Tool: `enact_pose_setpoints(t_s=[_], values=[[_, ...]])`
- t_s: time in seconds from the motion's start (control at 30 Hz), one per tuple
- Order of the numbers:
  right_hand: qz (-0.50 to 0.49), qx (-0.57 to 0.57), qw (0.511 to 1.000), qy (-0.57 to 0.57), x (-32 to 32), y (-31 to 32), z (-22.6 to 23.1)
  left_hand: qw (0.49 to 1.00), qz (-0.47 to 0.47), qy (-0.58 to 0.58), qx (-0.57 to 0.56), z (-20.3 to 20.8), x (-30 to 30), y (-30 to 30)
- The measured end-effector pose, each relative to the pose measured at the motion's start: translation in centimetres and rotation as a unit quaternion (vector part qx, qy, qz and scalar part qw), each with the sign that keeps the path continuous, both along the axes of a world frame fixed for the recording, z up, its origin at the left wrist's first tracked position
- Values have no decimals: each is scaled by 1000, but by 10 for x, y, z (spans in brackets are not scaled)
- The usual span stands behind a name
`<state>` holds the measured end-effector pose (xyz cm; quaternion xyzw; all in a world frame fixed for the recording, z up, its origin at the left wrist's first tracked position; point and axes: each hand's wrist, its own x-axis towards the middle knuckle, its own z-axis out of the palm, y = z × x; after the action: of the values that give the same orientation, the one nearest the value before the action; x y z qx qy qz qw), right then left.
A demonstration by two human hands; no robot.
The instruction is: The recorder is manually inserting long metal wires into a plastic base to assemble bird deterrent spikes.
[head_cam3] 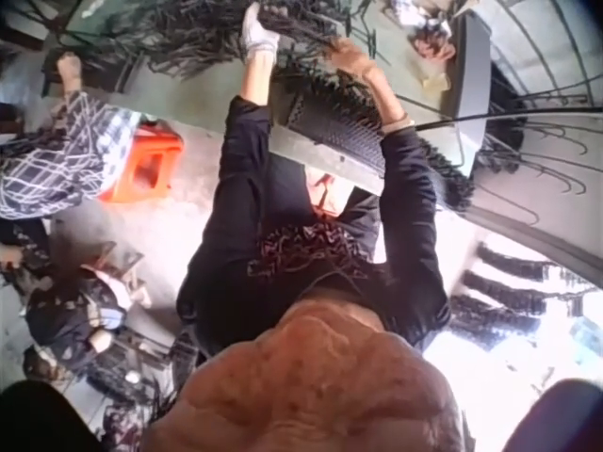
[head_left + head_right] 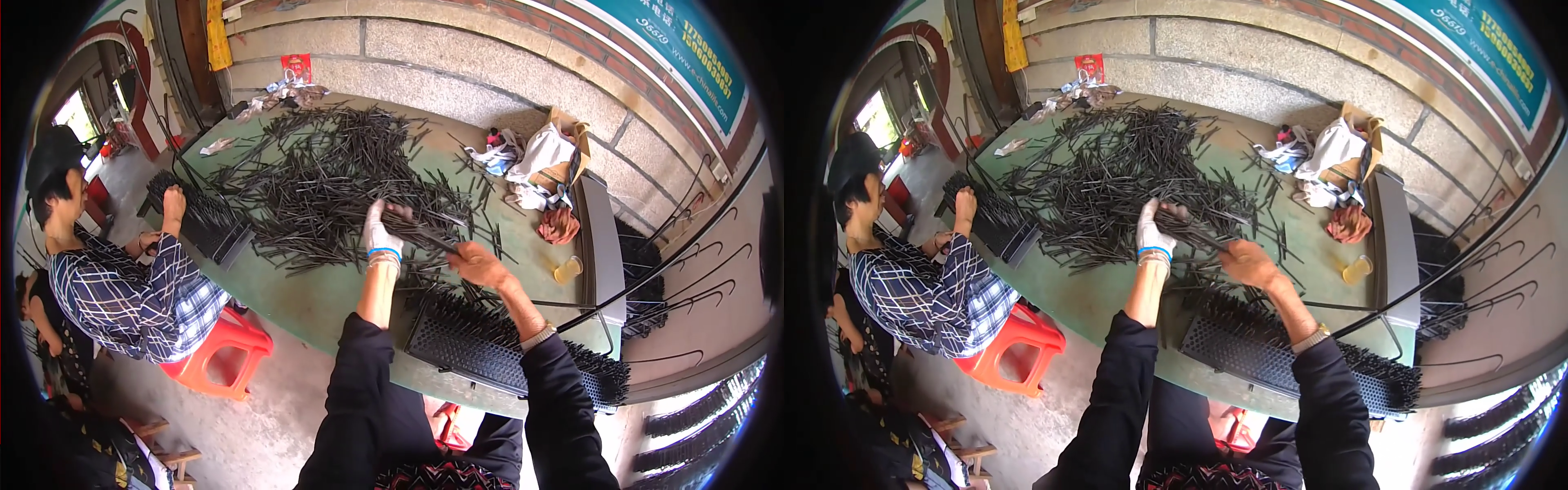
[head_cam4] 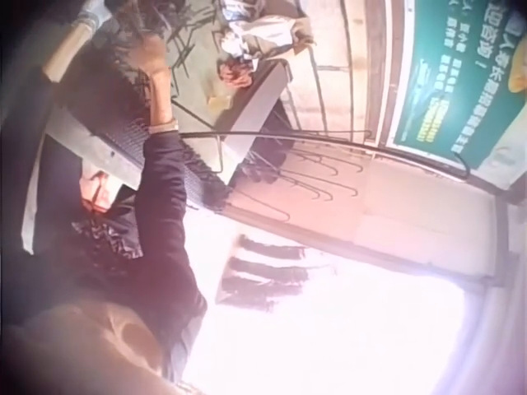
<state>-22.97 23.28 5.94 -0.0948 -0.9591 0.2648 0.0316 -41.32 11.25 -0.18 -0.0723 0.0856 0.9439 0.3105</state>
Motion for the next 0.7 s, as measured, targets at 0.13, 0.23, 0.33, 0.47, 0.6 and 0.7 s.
enact_pose_setpoints(t_s=[0.13,0.23,0.33,0.47,0.6,0.7], values=[[-35,-110,993,-6,17,11,19,991,57,-7,-119,-7,-12,-33],[-83,-128,986,62,-2,1,13,977,-55,96,-185,-7,25,-28],[-90,-22,993,74,-31,-10,-14,963,-82,128,-221,2,62,-13],[-124,164,978,39,-54,-46,-36,927,-63,148,-338,4,64,-24],[-64,274,956,81,-67,-88,-34,949,-76,159,-263,-26,40,-38],[-48,284,952,100,-69,-89,-41,965,-32,151,-210,-33,35,-38]])
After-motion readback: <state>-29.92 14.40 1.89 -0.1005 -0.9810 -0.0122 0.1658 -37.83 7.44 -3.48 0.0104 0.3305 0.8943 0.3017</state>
